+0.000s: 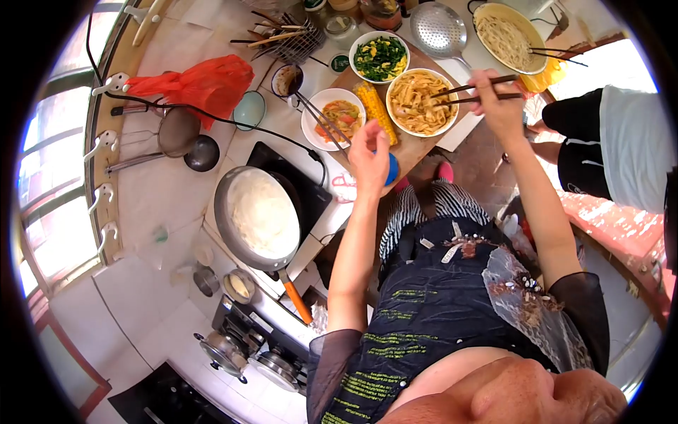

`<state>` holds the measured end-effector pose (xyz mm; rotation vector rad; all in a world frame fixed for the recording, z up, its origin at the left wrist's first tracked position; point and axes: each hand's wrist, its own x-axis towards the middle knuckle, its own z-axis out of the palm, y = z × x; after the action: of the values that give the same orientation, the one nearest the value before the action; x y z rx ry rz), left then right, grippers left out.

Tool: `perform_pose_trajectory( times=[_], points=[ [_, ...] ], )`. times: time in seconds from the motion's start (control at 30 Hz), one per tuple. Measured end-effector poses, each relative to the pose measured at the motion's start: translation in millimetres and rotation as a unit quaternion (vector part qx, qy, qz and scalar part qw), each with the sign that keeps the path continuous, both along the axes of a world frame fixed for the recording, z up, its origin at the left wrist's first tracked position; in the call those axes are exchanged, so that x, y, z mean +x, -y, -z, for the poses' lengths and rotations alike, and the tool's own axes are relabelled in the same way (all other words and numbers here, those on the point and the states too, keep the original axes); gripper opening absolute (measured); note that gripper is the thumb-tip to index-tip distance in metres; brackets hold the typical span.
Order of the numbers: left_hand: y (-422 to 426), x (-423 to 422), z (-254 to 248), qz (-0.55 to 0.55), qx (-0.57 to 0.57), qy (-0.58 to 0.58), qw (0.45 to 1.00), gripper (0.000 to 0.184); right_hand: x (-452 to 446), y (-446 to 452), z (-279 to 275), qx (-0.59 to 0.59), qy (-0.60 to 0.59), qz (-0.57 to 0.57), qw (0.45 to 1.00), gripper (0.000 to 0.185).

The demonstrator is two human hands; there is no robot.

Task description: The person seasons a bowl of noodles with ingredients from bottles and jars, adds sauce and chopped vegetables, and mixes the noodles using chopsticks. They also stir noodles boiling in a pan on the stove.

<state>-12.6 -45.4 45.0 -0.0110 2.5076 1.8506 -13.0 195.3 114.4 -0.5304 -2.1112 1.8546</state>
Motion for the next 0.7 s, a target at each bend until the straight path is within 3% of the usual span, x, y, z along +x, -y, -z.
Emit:
perform_pose_trajectory(
  times=[0.1,0.17,0.2,0.27,0.3,0.4,0.47,0.53,0.6,0.7],
  points=[
    [-1.6,-43.2,-6.9,-0.017,-0.019,-0.059,0.998,0.033,1.6,2.0,-1.5,0.015,-0.023,-0.005,1.000,0.027],
    [-5.1,-78.5,-1.8,-0.015,-0.103,-0.096,0.990,0.042,1.3,12.8,18.2,-0.034,-0.079,-0.053,0.995,0.020],
    [-7.8,-95.7,4.5,-0.019,-0.104,-0.099,0.990,0.042,3.0,20.4,30.8,-0.062,-0.062,-0.114,0.990,0.015],
    [-14.1,-127.5,21.0,-0.047,-0.135,-0.065,0.988,0.048,3.9,26.9,44.8,0.021,-0.026,-0.112,0.993,0.014],
    [-17.0,-144.4,23.8,-0.048,-0.133,-0.069,0.988,0.048,5.9,20.3,33.0,-0.031,0.035,-0.102,0.994,0.014],
    [-18.3,-177.7,28.1,-0.024,-0.191,0.001,0.981,0.051,10.7,-8.6,5.7,0.008,0.041,-0.043,0.998,0.021],
    [-21.9,-199.0,22.4,0.011,-0.200,0.153,0.968,0.051,14.4,-18.6,-4.4,-0.011,-0.017,-0.035,0.999,0.025],
    [-14.7,-227.9,56.6,0.045,-0.217,0.182,0.958,0.042,18.6,-21.8,-7.2,-0.039,-0.031,-0.022,0.999,0.024],
    [-12.2,-236.1,55.2,0.081,-0.038,0.345,0.935,0.032,22.5,-22.5,-1.0,-0.075,-0.040,-0.003,0.996,0.024],
    [-2.9,-246.0,60.1,0.134,0.001,0.383,0.914,0.027,28.5,-27.1,6.7,-0.095,-0.034,0.007,0.995,0.024]
  ],
)
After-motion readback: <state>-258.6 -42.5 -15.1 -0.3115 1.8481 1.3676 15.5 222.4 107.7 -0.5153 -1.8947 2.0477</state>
